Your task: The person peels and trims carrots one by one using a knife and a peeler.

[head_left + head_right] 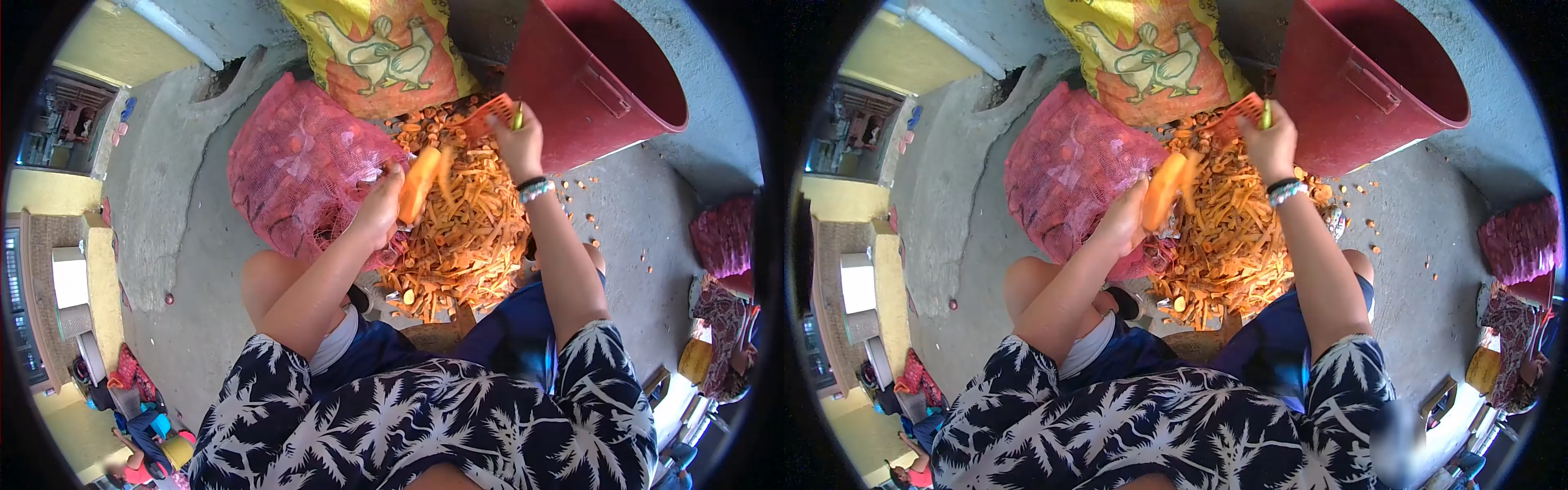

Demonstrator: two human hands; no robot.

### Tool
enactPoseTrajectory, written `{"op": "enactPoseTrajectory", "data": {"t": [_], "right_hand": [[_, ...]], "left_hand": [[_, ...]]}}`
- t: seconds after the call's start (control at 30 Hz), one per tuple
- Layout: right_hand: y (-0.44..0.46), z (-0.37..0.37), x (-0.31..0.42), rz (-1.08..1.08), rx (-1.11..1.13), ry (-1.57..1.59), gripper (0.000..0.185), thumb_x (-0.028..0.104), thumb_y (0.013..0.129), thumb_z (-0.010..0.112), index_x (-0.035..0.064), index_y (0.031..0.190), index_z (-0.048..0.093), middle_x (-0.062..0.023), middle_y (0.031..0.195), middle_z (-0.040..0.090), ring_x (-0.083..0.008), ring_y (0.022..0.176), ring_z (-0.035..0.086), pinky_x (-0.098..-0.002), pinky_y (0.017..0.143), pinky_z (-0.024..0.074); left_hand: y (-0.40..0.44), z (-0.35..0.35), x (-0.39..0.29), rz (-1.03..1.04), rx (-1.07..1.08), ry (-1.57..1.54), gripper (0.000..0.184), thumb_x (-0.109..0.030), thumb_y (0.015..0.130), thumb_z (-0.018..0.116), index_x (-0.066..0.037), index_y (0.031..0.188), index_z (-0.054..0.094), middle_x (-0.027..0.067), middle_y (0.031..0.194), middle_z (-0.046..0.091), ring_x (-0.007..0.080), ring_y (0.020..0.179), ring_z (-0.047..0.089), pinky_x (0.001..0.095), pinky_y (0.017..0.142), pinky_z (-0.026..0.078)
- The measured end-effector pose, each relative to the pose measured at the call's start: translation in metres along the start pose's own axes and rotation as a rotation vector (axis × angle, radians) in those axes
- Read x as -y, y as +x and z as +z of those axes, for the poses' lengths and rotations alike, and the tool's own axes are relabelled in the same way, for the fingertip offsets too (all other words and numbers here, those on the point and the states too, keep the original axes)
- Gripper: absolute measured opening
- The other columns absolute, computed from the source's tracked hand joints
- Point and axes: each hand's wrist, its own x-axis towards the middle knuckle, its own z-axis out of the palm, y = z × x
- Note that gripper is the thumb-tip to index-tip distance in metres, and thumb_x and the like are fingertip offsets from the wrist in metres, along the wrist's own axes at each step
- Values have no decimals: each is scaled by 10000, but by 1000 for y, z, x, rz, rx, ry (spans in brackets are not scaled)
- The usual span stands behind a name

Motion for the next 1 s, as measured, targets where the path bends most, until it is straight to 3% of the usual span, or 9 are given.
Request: {"op": "enactPoseTrajectory", "data": {"t": [0.13, 0.23, 0.3, 0.53, 0.6, 0.7, 0.77, 0.9, 1.0], "right_hand": [[-3, -5, 14, 122, 13, 144, 193, 60, 775, 649, 8, 938, 562, -42, 782, 621, -85, 623, 547, -220, 536, 451], [-41, 12, 36, 27, 187, 155, 238, 86, 763, 667, -5, 957, 564, -58, 825, 621, -90, 730, 556, -243, 628, 453], [-50, 21, 30, 19, 194, 191, 259, 92, 743, 677, -10, 955, 570, -69, 819, 622, -113, 734, 564, -262, 657, 454], [-21, 22, 21, 37, 22, -32, 242, 86, 718, 683, 7, 932, 603, -91, 774, 633, -166, 693, 590, -305, 633, 468], [4, 3, 0, -161, -234, -270, 211, 95, 708, 695, 13, 876, 597, -94, 721, 630, -173, 650, 593, -306, 609, 468], [28, -21, -18, -27, -338, -62, 175, 99, 724, 682, 16, 839, 581, -81, 702, 620, -148, 611, 558, -288, 589, 453], [20, -20, -18, -55, -272, -26, 175, 104, 731, 678, 12, 842, 578, -66, 694, 609, -129, 600, 534, -277, 575, 441], [-1, -11, 1, -49, -93, -7, 173, 106, 755, 666, 0, 847, 566, -13, 658, 551, -75, 594, 463, -245, 548, 403], [-5, -9, 1, -35, -38, 28, 153, 95, 767, 654, 1, 851, 566, -8, 666, 555, -66, 602, 464, -240, 554, 402]], "left_hand": [[11, -10, 12, 73, -3, 58, 594, -561, 903, 264, -19, 1005, 484, 65, 780, 549, 148, 655, 546, 292, 601, 452], [28, -18, 22, 151, -305, -95, 632, -613, 866, 310, -23, 927, 526, 42, 729, 533, 143, 643, 524, 300, 609, 437], [13, -11, 12, 298, -204, 435, 691, -663, 831, 327, -15, 860, 567, 36, 712, 544, 132, 665, 513, 303, 624, 421], [5, -3, 1, 279, -16, 588, 287, -206, 816, 640, -5, 1004, 556, -40, 743, 535, 34, 625, 466, 193, 556, 379], [1, -3, 4, 297, 21, 583, 300, -219, 819, 637, -11, 1018, 551, -36, 749, 531, 36, 636, 465, 195, 564, 379], [-5, -8, 5, 326, 99, 575, 326, -245, 825, 629, -23, 1046, 539, -29, 762, 521, 40, 658, 465, 197, 581, 381], [-3, -13, 3, 325, 1, 480, 470, -402, 800, 631, 23, 989, 566, 37, 813, 578, 94, 710, 522, 251, 624, 424], [9, -23, 0, 138, -131, 200, 509, -401, 793, 621, 26, 1062, 556, 50, 858, 583, 101, 743, 532, 243, 647, 424], [5, -20, -1, 354, -141, 502, 668, -432, 697, 710, 49, 1119, 520, 90, 918, 599, 150, 808, 564, 272, 718, 441]]}}
